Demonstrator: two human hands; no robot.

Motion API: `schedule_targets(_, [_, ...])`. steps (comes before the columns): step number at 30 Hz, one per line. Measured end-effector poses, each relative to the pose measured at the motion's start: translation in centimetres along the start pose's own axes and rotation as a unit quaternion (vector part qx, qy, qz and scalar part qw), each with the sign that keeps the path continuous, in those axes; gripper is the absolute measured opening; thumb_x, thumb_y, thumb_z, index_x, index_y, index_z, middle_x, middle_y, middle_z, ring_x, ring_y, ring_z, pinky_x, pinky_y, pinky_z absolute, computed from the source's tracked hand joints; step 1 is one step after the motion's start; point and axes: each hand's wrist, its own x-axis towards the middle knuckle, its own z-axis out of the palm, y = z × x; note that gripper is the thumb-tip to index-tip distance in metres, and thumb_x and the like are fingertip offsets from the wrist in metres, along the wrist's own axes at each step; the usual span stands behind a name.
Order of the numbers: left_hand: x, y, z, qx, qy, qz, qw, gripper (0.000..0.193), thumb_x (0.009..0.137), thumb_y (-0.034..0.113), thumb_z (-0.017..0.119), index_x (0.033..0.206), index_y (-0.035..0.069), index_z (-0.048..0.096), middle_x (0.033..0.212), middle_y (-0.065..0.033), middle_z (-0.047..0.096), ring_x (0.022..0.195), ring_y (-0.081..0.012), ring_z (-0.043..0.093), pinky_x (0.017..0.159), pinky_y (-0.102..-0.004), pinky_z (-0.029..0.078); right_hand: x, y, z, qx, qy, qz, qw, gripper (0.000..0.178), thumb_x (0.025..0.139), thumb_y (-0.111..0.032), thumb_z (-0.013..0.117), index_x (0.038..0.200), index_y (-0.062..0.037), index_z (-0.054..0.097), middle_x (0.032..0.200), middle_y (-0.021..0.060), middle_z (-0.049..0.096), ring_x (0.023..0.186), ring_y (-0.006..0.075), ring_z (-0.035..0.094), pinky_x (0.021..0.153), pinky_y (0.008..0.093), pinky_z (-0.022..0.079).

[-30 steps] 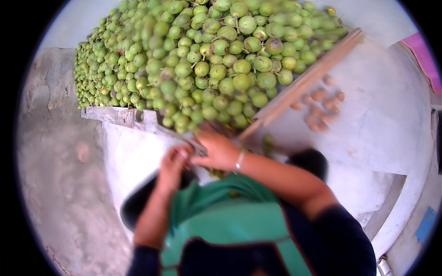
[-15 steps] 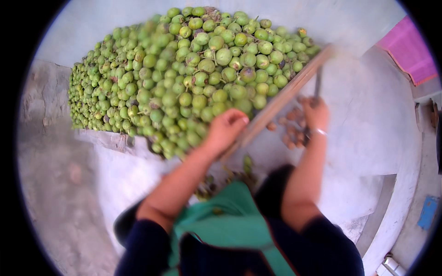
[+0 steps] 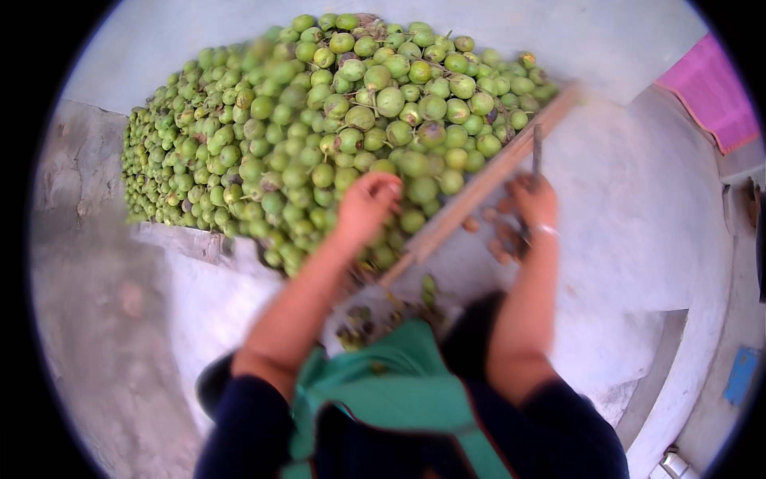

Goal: The person peels green walnuts using a metal tool to remove the outer husks, then places the husked walnuts on the floor next to the pile.

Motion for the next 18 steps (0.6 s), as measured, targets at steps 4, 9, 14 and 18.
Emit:
schedule_targets(4, [2.4, -0.1, -3.8, 0.182, 0.129, 0.096, 0.97, 0.015, 0.085, 0.011, 0.059, 0.098, 0.004, 0.06, 0.079, -0.0006, 0.06, 0.068, -0.0096, 0.056, 0.061, -0.0221, 0.045, 0.1, 0.2, 0.0, 0.032, 0.005, -0.011, 0.999, 0.03, 0.071, -0.019, 0.065, 0.097, -0.0026, 0.061, 0.088, 0.0137, 0.065, 0.083, 0.0283, 0.063, 0.075, 0.0359, 0.048])
schedule_targets(9, [5.1, 2.2, -7.2, 0.446, 0.225, 0.186, 0.846, 0.041, 0.071, 0.018, 0.07, 0.108, 0.007, 0.058, 0.1, -0.0124, 0.059, 0.09, -0.0259, 0.057, 0.079, -0.0351, 0.047, -0.6, -1.6, -0.2, 0.062, 0.041, -0.045, 0.996, 0.033, 0.073, -0.02, 0.063, 0.101, -0.0036, 0.06, 0.089, 0.0116, 0.064, 0.082, 0.0268, 0.062, 0.076, 0.0346, 0.047])
schedule_targets(14, [6.5, 2.6, -6.2, 0.589, 0.182, 0.19, 0.764, 0.054, 0.065, 0.025, 0.074, 0.112, 0.007, 0.056, 0.106, -0.0147, 0.058, 0.102, -0.033, 0.052, 0.087, -0.0389, 0.043, -1.0, -2.3, 0.0, 0.079, 0.062, -0.069, 0.993, 0.033, 0.073, -0.019, 0.062, 0.103, -0.0043, 0.06, 0.088, 0.0106, 0.064, 0.08, 0.0243, 0.061, 0.076, 0.0333, 0.047])
schedule_targets(18, [6.0, 2.7, -6.7, 0.544, 0.156, 0.211, 0.797, 0.051, 0.069, 0.024, 0.073, 0.114, 0.005, 0.055, 0.109, -0.0117, 0.058, 0.099, -0.0291, 0.055, 0.088, -0.0356, 0.043, -0.7, -2.3, 0.3, 0.124, 0.057, -0.064, 0.989, 0.03, 0.074, -0.016, 0.063, 0.101, -0.0038, 0.06, 0.088, 0.0105, 0.064, 0.08, 0.0229, 0.062, 0.075, 0.0326, 0.048])
